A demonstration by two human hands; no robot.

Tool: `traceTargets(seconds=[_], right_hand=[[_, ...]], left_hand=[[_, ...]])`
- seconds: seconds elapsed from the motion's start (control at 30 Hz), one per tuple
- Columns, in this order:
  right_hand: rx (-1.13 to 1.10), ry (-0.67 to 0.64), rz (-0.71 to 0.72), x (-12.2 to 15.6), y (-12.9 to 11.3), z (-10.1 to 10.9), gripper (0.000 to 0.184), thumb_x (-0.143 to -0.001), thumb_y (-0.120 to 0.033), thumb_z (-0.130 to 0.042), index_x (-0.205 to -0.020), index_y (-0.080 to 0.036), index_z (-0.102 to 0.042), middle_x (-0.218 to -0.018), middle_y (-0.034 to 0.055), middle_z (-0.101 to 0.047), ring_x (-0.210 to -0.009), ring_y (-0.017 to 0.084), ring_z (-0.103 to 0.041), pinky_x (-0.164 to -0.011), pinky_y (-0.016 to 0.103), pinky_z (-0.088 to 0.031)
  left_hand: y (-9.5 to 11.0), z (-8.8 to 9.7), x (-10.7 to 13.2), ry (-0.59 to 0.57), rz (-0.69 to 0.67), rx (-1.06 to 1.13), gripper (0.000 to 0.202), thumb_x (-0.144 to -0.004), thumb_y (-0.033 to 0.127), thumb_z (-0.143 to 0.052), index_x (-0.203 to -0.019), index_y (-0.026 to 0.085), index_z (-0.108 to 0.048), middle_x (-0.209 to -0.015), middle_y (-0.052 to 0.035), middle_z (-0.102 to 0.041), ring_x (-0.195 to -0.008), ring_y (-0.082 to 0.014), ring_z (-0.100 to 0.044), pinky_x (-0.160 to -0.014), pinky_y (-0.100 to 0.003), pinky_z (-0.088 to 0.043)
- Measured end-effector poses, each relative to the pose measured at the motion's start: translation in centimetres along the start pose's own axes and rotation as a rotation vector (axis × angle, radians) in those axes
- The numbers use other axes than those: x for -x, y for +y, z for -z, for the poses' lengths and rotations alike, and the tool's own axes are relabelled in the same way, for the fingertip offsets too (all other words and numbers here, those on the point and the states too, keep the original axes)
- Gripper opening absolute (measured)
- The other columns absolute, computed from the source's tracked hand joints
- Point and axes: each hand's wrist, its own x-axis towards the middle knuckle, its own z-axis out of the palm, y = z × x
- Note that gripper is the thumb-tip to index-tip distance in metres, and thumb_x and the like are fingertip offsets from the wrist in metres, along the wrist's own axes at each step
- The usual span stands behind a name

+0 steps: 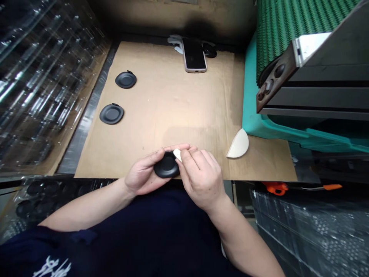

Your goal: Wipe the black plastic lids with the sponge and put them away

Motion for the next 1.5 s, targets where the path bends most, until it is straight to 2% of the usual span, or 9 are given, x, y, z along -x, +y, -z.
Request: traceTargets(seconds=[0.17, 0.37, 0.63, 0.83, 1.07, 1.17, 1.27, 1.37, 1.5], right_hand=[[-0.036, -0.098, 0.012, 0.4, -0.7, 0.7, 0.016, -0.096, -0.014, -0.061, -0.110, -0.011, -0.066, -0.082, 0.0074, -0.068, -0.073, 0.019, -0.059, -0.068, 0.034, -0.049], [-0.023, -0.022, -0.023, 0.4, -0.1, 0.3, 0.021, -0.097, -0.016, -0.060, -0.117, -0.012, -0.064, -0.092, 0.0097, -0.070, -0.078, 0.020, -0.061, -0.071, 0.036, -0.050], [-0.243, -0.148, -0.013, 2.1, -2.6, 0.5, 0.021, -0.093, -0.009, -0.063, -0.113, -0.010, -0.066, -0.084, 0.0083, -0.069, -0.075, 0.019, -0.059, -0.068, 0.034, -0.050], [-0.093, -0.019, -0.072, 2.0, -1.6, 0.2, 0.020, -0.096, -0.015, -0.061, -0.115, -0.011, -0.065, -0.086, 0.0084, -0.068, -0.073, 0.018, -0.059, -0.067, 0.033, -0.050], [-0.311, -0.176, 0.050, 2.9, -3.6, 0.1, 0.016, -0.095, -0.014, -0.061, -0.109, -0.011, -0.067, -0.077, 0.0053, -0.065, -0.070, 0.018, -0.057, -0.063, 0.033, -0.048], [-0.368, -0.135, 0.003, 3.2, -3.3, 0.8, 0.016, -0.092, -0.012, -0.065, -0.108, -0.012, -0.066, -0.083, 0.0066, -0.068, -0.073, 0.018, -0.058, -0.066, 0.033, -0.049], [-0.319, -0.048, -0.078, 3.3, -2.6, 1.5, 0.023, -0.089, -0.009, -0.067, -0.111, -0.013, -0.065, -0.087, 0.0069, -0.069, -0.075, 0.017, -0.059, -0.068, 0.032, -0.050], [-0.208, -0.015, -0.078, 3.3, -2.2, 1.7, 0.024, -0.089, -0.009, -0.069, -0.112, -0.014, -0.065, -0.084, 0.0057, -0.068, -0.072, 0.017, -0.057, -0.066, 0.032, -0.048], [-0.104, -0.042, 0.021, 3.0, -2.3, 1.1, 0.023, -0.089, -0.010, -0.068, -0.112, -0.013, -0.065, -0.082, 0.0065, -0.070, -0.070, 0.017, -0.056, -0.062, 0.033, -0.043]], left_hand=[[0.0, 0.0, -0.1, -0.028, -0.032, 0.026, 0.046, -0.105, 0.036, -0.042, -0.137, 0.011, -0.063, -0.154, -0.0188, -0.052, -0.150, -0.0338, -0.039, -0.124, -0.051, -0.030], [0.0, 0.0, -0.1, 0.001, 0.002, -0.016, 0.044, -0.104, 0.035, -0.045, -0.134, 0.011, -0.066, -0.153, -0.0179, -0.054, -0.150, -0.0341, -0.040, -0.126, -0.050, -0.028], [-0.1, -0.1, -0.2, -0.021, -0.095, 0.002, 0.047, -0.104, 0.041, -0.045, -0.134, 0.010, -0.064, -0.153, -0.0205, -0.052, -0.148, -0.0363, -0.043, -0.127, -0.054, -0.023], [-0.2, -0.1, -0.2, -0.023, -0.078, -0.005, 0.048, -0.105, 0.040, -0.041, -0.137, 0.011, -0.062, -0.155, -0.0197, -0.050, -0.149, -0.0354, -0.041, -0.126, -0.054, -0.025], [0.0, -0.3, -0.2, -0.025, -0.122, -0.006, 0.051, -0.105, 0.044, -0.039, -0.135, 0.012, -0.064, -0.154, -0.0189, -0.052, -0.147, -0.0349, -0.044, -0.127, -0.051, -0.025], [0.1, -0.3, -0.1, -0.074, -0.134, -0.006, 0.064, -0.103, 0.057, -0.032, -0.135, 0.012, -0.065, -0.152, -0.0180, -0.054, -0.146, -0.0370, -0.045, -0.125, -0.053, -0.027], [0.2, -0.2, 0.0, -0.131, -0.136, -0.040, 0.070, -0.102, 0.062, -0.029, -0.134, 0.013, -0.066, -0.147, -0.0175, -0.060, -0.144, -0.0376, -0.048, -0.123, -0.054, -0.031], [0.1, -0.2, 0.0, -0.162, -0.145, -0.055, 0.066, -0.102, 0.058, -0.032, -0.135, 0.013, -0.066, -0.146, -0.0168, -0.061, -0.144, -0.0365, -0.049, -0.122, -0.052, -0.033], [-0.1, -0.1, 0.0, -0.160, -0.165, -0.061, 0.052, -0.101, 0.041, -0.039, -0.136, 0.013, -0.065, -0.146, -0.0159, -0.061, -0.143, -0.0357, -0.050, -0.123, -0.054, -0.031]])
